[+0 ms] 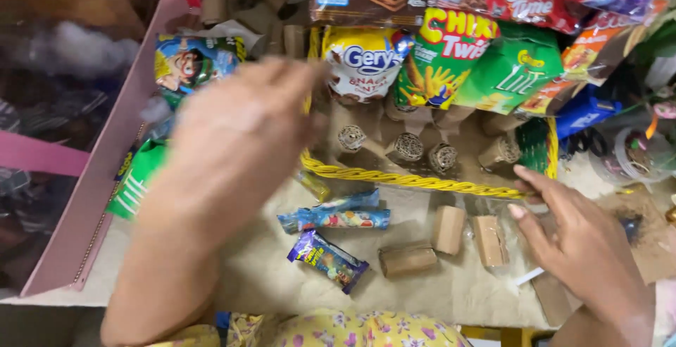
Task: Assembling a snack bouquet by gluing and arranging various snack packets into a basket.
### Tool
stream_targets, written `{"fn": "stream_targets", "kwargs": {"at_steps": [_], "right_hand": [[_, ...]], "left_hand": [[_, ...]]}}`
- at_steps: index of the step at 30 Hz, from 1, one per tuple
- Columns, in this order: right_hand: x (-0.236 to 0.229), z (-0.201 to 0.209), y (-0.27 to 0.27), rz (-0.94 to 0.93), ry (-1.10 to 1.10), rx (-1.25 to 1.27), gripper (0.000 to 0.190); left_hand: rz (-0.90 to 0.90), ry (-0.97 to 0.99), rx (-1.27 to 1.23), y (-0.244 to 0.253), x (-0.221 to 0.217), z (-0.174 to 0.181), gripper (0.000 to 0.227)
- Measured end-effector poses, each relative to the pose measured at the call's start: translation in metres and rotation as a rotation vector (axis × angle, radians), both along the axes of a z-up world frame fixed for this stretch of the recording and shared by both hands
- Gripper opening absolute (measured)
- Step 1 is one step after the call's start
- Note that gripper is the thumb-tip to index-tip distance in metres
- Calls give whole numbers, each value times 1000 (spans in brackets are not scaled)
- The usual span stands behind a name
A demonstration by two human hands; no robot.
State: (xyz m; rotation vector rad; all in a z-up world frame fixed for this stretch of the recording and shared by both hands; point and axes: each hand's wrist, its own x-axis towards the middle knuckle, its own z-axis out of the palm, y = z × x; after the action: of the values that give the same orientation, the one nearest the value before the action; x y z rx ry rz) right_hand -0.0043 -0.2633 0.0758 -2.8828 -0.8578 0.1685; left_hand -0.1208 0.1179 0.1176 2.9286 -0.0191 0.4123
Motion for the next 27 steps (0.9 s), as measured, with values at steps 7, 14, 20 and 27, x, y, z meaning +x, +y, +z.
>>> {"fn": "stream_targets", "kwargs": {"at_steps": [7, 14, 20, 27], "right_hand": [[-8, -15, -9, -122, 54, -56, 58], [-20, -3, 10, -146, 137, 74, 57], [-22, -7, 1, -74, 109, 86, 57], [-23, -8, 4, 47, 32, 119, 56]], "left_hand": [[455, 194, 217, 90, -23, -10, 32], [569, 523, -13, 130, 20, -60, 84], [481, 371, -264, 138, 23, -73, 74], [459, -15, -112, 105, 3, -56, 63]]}}
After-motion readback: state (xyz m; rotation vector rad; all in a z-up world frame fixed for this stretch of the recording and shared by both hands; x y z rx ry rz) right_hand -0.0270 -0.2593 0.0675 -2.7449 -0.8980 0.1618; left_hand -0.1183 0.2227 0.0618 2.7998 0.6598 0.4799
